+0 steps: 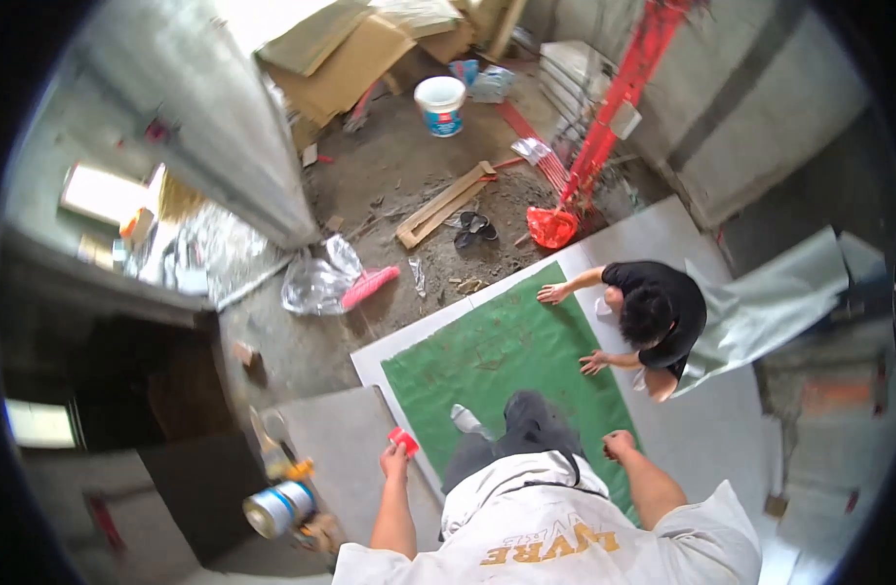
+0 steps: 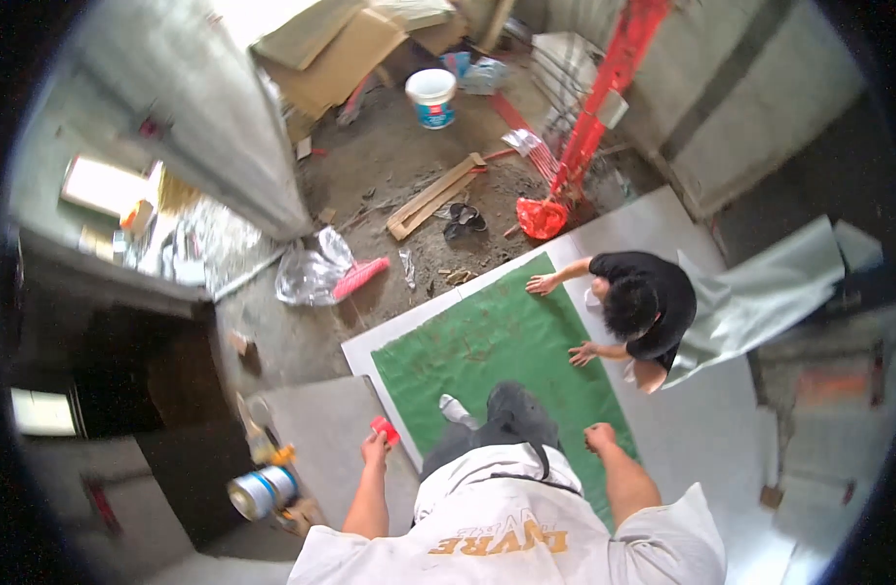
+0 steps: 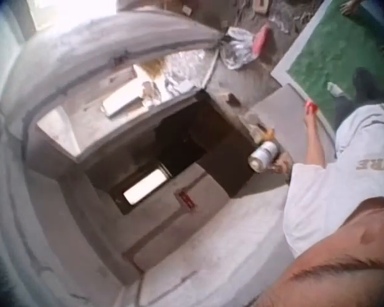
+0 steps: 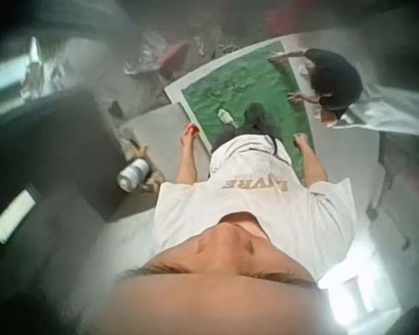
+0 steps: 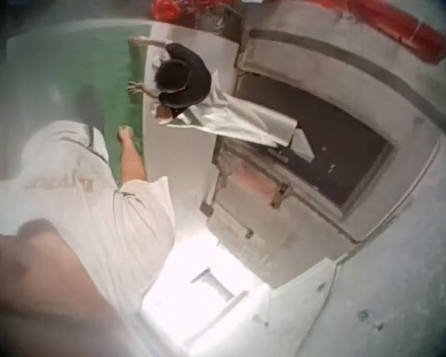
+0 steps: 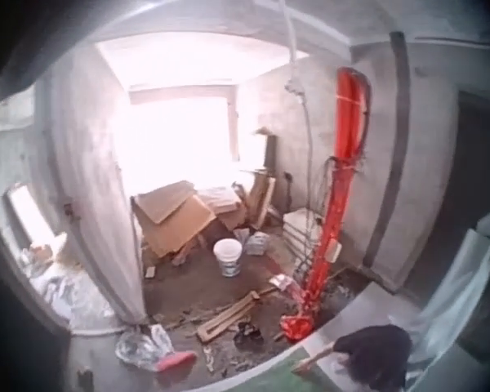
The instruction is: Applying and taping down a green protective film over newly installed floor tiles.
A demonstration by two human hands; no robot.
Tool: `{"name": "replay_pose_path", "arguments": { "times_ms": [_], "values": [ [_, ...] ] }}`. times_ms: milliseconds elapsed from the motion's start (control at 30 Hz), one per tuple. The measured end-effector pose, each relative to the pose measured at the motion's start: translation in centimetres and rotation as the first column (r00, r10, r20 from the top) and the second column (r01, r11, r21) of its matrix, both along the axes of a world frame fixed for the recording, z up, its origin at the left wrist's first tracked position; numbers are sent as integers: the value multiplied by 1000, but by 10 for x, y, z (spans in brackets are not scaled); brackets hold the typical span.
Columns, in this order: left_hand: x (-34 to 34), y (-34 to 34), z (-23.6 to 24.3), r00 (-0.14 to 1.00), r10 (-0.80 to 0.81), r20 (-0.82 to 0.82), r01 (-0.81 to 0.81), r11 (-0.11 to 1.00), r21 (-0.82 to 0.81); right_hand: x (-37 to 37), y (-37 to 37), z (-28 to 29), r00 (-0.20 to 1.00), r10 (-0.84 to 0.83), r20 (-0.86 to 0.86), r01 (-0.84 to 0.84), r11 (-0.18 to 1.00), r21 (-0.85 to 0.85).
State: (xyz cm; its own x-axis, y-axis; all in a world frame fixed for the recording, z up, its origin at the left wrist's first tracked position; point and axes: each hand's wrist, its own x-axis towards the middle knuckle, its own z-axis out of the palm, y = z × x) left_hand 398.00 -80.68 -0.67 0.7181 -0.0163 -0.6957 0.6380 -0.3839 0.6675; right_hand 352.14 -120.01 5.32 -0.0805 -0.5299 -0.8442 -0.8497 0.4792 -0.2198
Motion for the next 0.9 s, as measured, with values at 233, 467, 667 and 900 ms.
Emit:
{"name": "replay_pose_path", "arguments": {
  "times_ms": [233, 467, 667, 900],
  "values": [
    [238, -129, 29, 923, -386, -4, 383, 914, 136, 107, 80, -5, 901, -409, 143, 410, 912, 27],
    [311, -291, 62, 684, -706, 182, 673, 708, 213, 243, 57, -74, 985, -90, 148, 78, 993, 87],
    [349, -393, 109, 516, -820, 250, 805, 563, 185, 364, -110, -78, 812, -389, 435, 428, 904, 9],
    [452, -530, 78, 241, -875, 420, 839, 405, 362, 435, -265, -16, 513, -238, 825, 682, 697, -222]
  ]
}}
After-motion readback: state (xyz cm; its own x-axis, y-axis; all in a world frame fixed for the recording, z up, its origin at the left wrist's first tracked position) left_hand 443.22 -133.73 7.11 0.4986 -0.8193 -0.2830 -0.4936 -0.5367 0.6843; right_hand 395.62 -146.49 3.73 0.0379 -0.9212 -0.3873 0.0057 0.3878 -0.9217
